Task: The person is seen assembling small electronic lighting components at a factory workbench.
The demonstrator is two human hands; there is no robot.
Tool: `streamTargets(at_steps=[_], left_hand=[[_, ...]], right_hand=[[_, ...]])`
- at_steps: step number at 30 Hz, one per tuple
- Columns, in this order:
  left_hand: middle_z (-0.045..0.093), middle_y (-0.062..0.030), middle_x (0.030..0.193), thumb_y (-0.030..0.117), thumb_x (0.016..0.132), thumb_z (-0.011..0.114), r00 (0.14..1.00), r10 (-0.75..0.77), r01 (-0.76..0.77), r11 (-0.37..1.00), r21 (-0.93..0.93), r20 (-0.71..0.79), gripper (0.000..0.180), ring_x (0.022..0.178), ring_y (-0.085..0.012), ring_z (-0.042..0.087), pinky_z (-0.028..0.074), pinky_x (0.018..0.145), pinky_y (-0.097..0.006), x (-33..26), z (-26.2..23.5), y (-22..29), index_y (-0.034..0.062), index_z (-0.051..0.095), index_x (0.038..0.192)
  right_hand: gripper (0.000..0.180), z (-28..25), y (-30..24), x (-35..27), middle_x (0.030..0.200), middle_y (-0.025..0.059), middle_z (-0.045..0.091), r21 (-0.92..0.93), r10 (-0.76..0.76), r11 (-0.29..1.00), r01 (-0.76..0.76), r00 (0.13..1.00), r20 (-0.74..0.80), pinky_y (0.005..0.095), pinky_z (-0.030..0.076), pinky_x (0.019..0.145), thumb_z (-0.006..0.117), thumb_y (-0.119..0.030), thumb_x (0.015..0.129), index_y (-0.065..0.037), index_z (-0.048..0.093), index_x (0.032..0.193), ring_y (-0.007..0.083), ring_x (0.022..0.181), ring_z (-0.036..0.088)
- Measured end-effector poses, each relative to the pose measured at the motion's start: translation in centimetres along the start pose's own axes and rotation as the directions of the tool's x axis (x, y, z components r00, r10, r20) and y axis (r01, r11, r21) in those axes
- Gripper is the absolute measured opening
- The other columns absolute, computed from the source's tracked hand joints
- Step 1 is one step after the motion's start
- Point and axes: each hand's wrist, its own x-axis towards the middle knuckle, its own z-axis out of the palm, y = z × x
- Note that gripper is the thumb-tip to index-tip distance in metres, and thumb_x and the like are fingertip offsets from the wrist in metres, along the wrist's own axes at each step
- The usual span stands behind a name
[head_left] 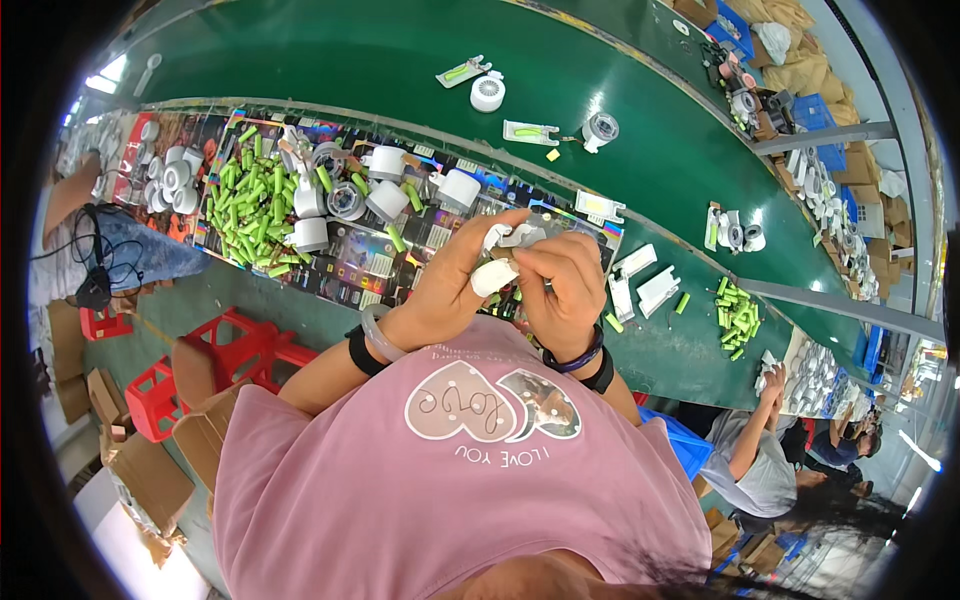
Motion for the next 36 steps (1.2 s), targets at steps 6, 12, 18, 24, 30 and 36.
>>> streamTargets(at_steps=[6, 12, 18, 24, 30, 36], left_hand=[[0.053, -0.0024, 0.097, 0.015, 0.095, 0.047, 0.998, 0.058, -0.056, 0.994, 0.090, -0.024, 0.041, 0.066, -0.0044, 0.049, 0.041, 0.056, -0.020, 0.0, 0.2, -0.3, 0.0015, 0.044, 0.133], [0.056, -0.0060, 0.103, 0.016, 0.093, 0.051, 0.983, 0.181, -0.178, 0.957, 0.228, 0.006, 0.040, 0.065, -0.0055, 0.052, 0.042, 0.054, -0.021, 0.1, -0.1, -1.6, 0.0026, 0.047, 0.130], [0.056, -0.0086, 0.113, 0.006, 0.091, 0.050, 0.995, 0.047, -0.056, 0.993, 0.103, 0.085, 0.042, 0.069, -0.0060, 0.053, 0.043, 0.054, -0.020, 0.2, 0.1, 0.0, 0.0030, 0.045, 0.133], [0.056, -0.0099, 0.114, 0.006, 0.091, 0.051, 0.990, 0.095, -0.109, 0.983, 0.147, 0.102, 0.042, 0.082, -0.0115, 0.056, 0.046, 0.068, -0.024, 0.2, 0.3, -0.5, 0.0019, 0.045, 0.133], [0.059, -0.0128, 0.106, 0.011, 0.088, 0.055, 0.981, 0.175, -0.192, 0.946, 0.261, 0.087, 0.040, 0.093, -0.0224, 0.058, 0.045, 0.081, -0.030, 0.0, 0.2, -0.4, 0.0009, 0.051, 0.126], [0.062, -0.0110, 0.095, 0.012, 0.090, 0.052, 0.985, 0.171, -0.164, 0.952, 0.260, -0.007, 0.034, 0.081, -0.0214, 0.060, 0.048, 0.072, -0.031, -0.8, 0.7, -1.1, 0.0017, 0.055, 0.122]], right_hand=[[0.021, -0.3, -0.2, -0.3, 0.080, 0.0045, 0.062, -0.061, -0.033, 0.998, 0.034, 0.999, 0.016, 0.0333, 0.044, 0.065, 0.075, 0.000, 0.064, -0.006, 0.066, 0.082, 0.0237, 0.073, 0.055], [0.021, -0.5, -0.3, -0.9, 0.081, 0.0053, 0.062, -0.080, -0.025, 0.996, 0.028, 0.999, 0.033, 0.0329, 0.044, 0.066, 0.075, -0.001, 0.065, -0.006, 0.067, 0.083, 0.0248, 0.074, 0.055], [0.023, -1.5, 0.5, -1.2, 0.083, 0.0054, 0.062, -0.005, -0.024, 1.000, 0.025, 0.994, 0.106, 0.0347, 0.045, 0.068, 0.075, -0.001, 0.063, -0.006, 0.067, 0.083, 0.0256, 0.079, 0.056], [0.024, -2.0, 0.1, -1.1, 0.083, 0.0055, 0.062, -0.069, -0.039, 0.996, 0.048, 0.991, 0.131, 0.0355, 0.047, 0.071, 0.075, -0.001, 0.062, -0.006, 0.066, 0.084, 0.0272, 0.081, 0.056], [0.024, -1.8, -1.1, -1.4, 0.083, 0.0066, 0.062, -0.131, 0.010, 0.991, 0.003, 0.996, 0.094, 0.0369, 0.049, 0.075, 0.074, 0.001, 0.062, -0.006, 0.066, 0.084, 0.0287, 0.082, 0.058], [0.024, -1.0, -1.6, -1.9, 0.084, 0.0070, 0.062, -0.149, 0.027, 0.989, -0.018, 0.998, 0.054, 0.0381, 0.049, 0.075, 0.072, 0.003, 0.062, -0.006, 0.066, 0.084, 0.0298, 0.083, 0.059]])
